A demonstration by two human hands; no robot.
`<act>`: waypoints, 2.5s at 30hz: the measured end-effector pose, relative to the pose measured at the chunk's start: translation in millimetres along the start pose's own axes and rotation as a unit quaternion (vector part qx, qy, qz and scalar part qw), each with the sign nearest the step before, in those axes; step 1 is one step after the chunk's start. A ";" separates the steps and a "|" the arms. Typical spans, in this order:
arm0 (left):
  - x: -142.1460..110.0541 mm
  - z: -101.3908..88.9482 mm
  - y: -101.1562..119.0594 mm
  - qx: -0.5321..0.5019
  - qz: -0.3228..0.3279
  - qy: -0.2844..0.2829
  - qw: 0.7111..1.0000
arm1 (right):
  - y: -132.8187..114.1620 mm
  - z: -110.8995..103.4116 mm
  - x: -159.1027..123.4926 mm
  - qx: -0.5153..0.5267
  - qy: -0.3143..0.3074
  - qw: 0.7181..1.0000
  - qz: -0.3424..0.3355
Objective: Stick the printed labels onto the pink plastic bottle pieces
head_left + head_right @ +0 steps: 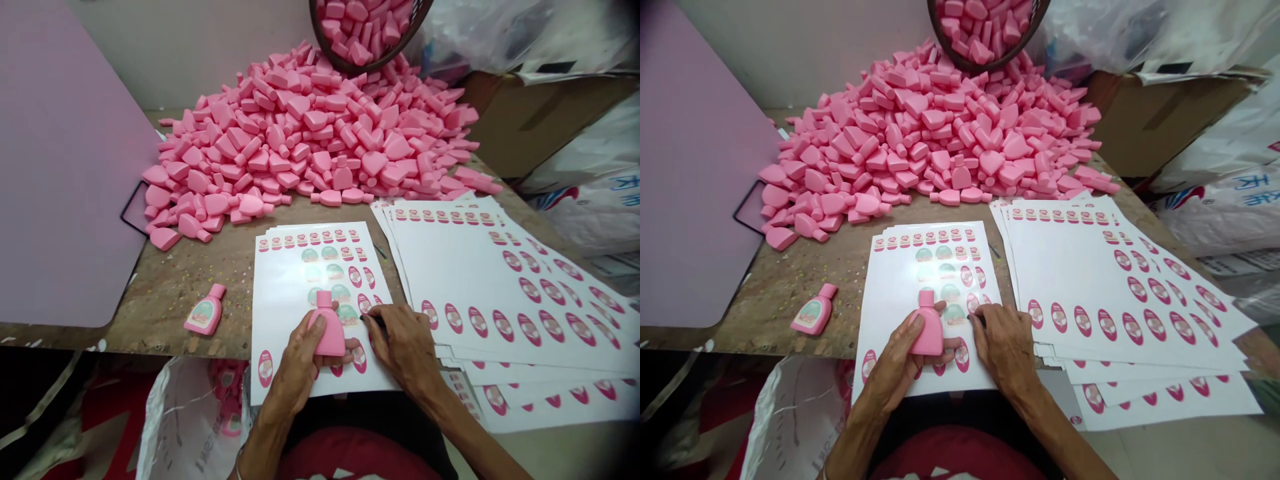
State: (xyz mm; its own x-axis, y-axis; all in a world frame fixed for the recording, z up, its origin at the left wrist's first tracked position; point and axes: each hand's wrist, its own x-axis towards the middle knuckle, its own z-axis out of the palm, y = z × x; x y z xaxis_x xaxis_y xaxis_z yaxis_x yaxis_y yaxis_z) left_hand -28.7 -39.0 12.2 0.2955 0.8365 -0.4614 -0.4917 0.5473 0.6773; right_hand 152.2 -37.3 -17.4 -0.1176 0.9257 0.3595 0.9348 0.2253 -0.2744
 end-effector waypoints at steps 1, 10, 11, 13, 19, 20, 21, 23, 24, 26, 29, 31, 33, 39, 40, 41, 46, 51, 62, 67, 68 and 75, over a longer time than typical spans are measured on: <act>0.4 1.2 -1.3 0.019 0.001 0.002 1.000 | -0.4 -0.8 0.3 -0.001 0.000 1.000 -0.001; 6.1 -4.0 -3.6 0.044 -0.012 -0.018 0.999 | 0.9 -0.7 4.0 0.007 -0.016 1.000 -0.002; 5.9 -4.4 -3.2 0.044 -0.014 -0.022 0.999 | 1.2 -1.0 5.7 0.006 -0.023 1.000 -0.001; 5.7 -4.9 -2.5 0.047 -0.016 -0.025 0.998 | 0.9 -3.7 11.8 -0.005 -0.055 0.998 0.000; 6.2 -5.2 -2.9 0.067 -0.015 -0.030 0.997 | -0.7 -19.4 47.1 -0.026 -0.242 0.968 0.059; 6.0 -5.3 -3.1 0.069 -0.013 -0.031 0.997 | -0.1 -20.7 53.2 -0.022 -0.270 0.960 0.070; 5.7 -5.4 -3.4 0.072 -0.011 -0.031 0.997 | 0.7 -21.4 58.7 -0.016 -0.296 0.952 0.077; 5.2 -5.7 -3.9 0.077 -0.011 -0.030 0.997 | 2.0 -21.9 67.9 -0.002 -0.336 0.938 0.085; 5.2 -5.8 -4.0 0.080 -0.012 -0.030 0.996 | 2.4 -22.2 71.4 0.001 -0.350 0.933 0.084; 5.3 -6.0 -3.9 0.082 -0.015 -0.033 0.996 | 2.2 -23.6 76.2 -0.004 -0.360 0.931 0.064; 6.1 -6.1 -3.2 0.073 -0.016 -0.034 0.997 | 0.7 -27.9 76.3 -0.036 -0.344 0.938 -0.027; 6.2 -6.2 -2.7 0.061 -0.019 -0.029 0.998 | 0.6 -29.9 70.1 -0.059 -0.309 0.945 -0.091; 6.0 -6.3 -2.1 0.052 -0.024 -0.027 0.998 | 2.4 -29.3 58.7 -0.081 -0.238 0.960 -0.124; 6.6 -6.9 -1.0 0.041 -0.022 -0.041 0.998 | 8.3 -17.3 17.0 -0.043 -0.068 0.995 -0.060; 6.8 -6.8 -1.0 0.038 -0.021 -0.038 0.998 | 7.4 -15.3 12.2 -0.018 -0.065 0.997 -0.049; 6.9 -6.7 -1.1 0.036 -0.020 -0.034 0.999 | 5.9 -13.6 8.3 -0.002 -0.062 0.997 -0.039; 6.5 -7.0 -2.6 0.024 -0.023 -0.031 0.999 | -4.1 -7.9 -1.2 -0.034 -0.043 0.998 -0.012; 5.7 -6.9 -2.1 0.022 -0.019 -0.034 0.999 | -8.4 -4.5 -5.8 -0.023 -0.038 0.999 0.004; 5.4 -6.9 -2.4 0.021 -0.023 -0.026 0.999 | -9.3 -5.5 -4.1 -0.039 -0.022 0.999 0.019; 5.9 -7.2 -2.4 0.021 -0.016 -0.032 0.999 | -8.5 -1.4 -6.5 0.027 -0.035 0.998 0.047; 5.8 -7.1 -2.3 0.023 -0.016 -0.033 0.999 | -8.6 -1.5 -5.6 0.033 -0.039 0.997 0.055; 6.7 -8.2 -3.4 0.039 -0.021 -0.033 0.998 | -7.8 -16.2 25.4 0.017 -0.181 0.977 0.112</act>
State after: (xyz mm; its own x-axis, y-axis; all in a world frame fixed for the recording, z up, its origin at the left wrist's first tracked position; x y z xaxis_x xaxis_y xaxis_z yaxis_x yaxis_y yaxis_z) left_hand -31.8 -35.5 2.1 0.3691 0.8110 -0.4540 -0.4124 0.5807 0.7019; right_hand 147.3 -20.4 8.3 -0.0282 0.9983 -0.0501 0.9400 0.0095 -0.3410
